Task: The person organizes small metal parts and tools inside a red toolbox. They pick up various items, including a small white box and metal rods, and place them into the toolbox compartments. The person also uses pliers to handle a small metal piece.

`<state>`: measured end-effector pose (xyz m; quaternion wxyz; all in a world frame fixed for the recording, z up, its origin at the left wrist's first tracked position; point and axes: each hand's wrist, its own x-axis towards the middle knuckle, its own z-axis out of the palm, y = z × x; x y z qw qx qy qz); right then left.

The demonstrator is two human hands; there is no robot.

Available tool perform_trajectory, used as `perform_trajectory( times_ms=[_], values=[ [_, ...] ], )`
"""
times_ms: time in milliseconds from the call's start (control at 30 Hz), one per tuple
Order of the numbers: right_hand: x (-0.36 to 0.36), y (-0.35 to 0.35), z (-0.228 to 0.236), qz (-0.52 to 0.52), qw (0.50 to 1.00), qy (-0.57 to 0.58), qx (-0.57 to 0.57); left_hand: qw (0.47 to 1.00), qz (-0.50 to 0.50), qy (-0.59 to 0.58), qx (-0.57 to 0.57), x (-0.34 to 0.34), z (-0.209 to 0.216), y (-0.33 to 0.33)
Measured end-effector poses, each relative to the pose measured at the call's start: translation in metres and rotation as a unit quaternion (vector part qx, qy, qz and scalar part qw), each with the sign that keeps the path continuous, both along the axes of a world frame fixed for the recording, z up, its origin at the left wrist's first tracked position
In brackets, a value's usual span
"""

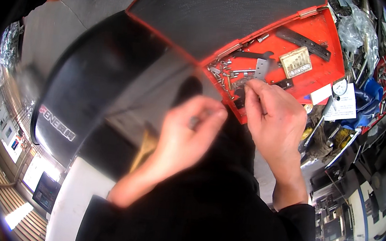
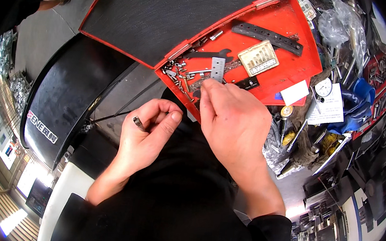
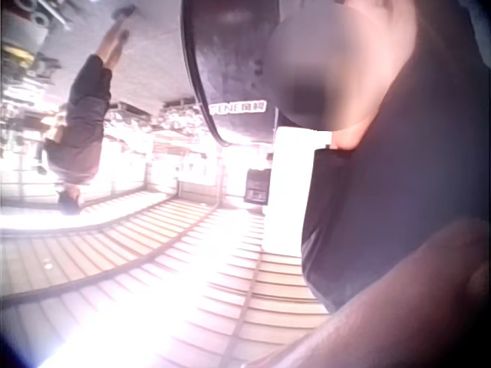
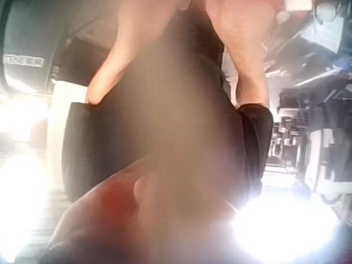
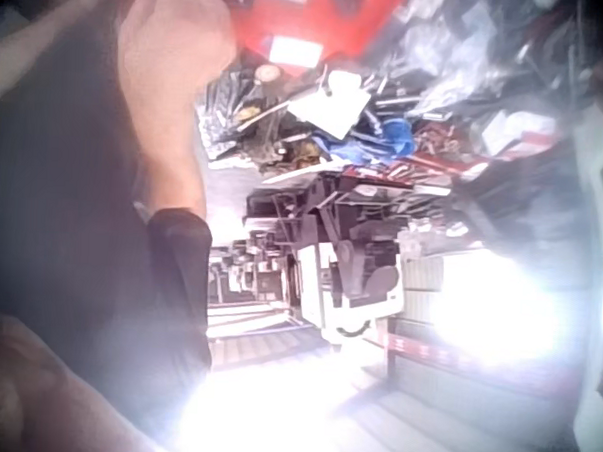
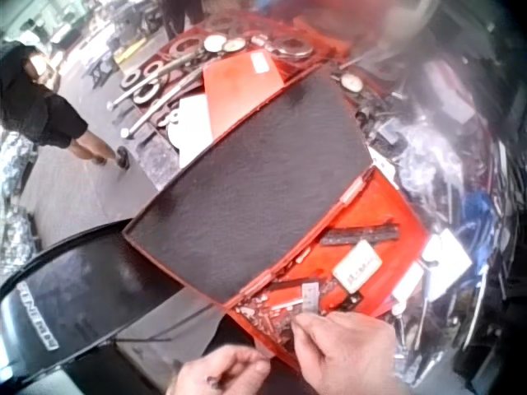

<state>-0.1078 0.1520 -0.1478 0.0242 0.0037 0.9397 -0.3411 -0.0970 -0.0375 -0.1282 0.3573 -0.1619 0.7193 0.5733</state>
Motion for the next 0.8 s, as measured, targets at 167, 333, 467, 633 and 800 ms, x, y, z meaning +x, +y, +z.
perform_trajectory(
  times_ms=[167, 333, 467, 633, 800],
  values=[
    [-0.002, 0.005, 0.005, -0.024, 0.999, -0.032, 0.037, 1.0, 0.004, -0.006, 0.001, -0.004, 0.002, -0.001],
    [-0.005, 0.005, 0.011, -0.038, 0.998, -0.048, 0.003, 1.0, 0.002, -0.003, -0.006, -0.005, -0.001, -0.004],
    [-0.005, -0.002, 0.01, -0.017, 0.998, -0.052, -0.025, 1.0, 0.0, -0.004, -0.002, -0.005, -0.003, -0.007],
    [-0.008, -0.006, 0.005, 0.004, 0.999, -0.047, -0.002, 1.0, 0.018, -0.015, 0.011, -0.004, -0.003, -0.007],
    [-0.011, -0.004, 0.007, 0.019, 0.998, -0.058, 0.01, 1.0, 0.016, -0.02, 0.006, -0.005, -0.002, -0.007]
  ],
)
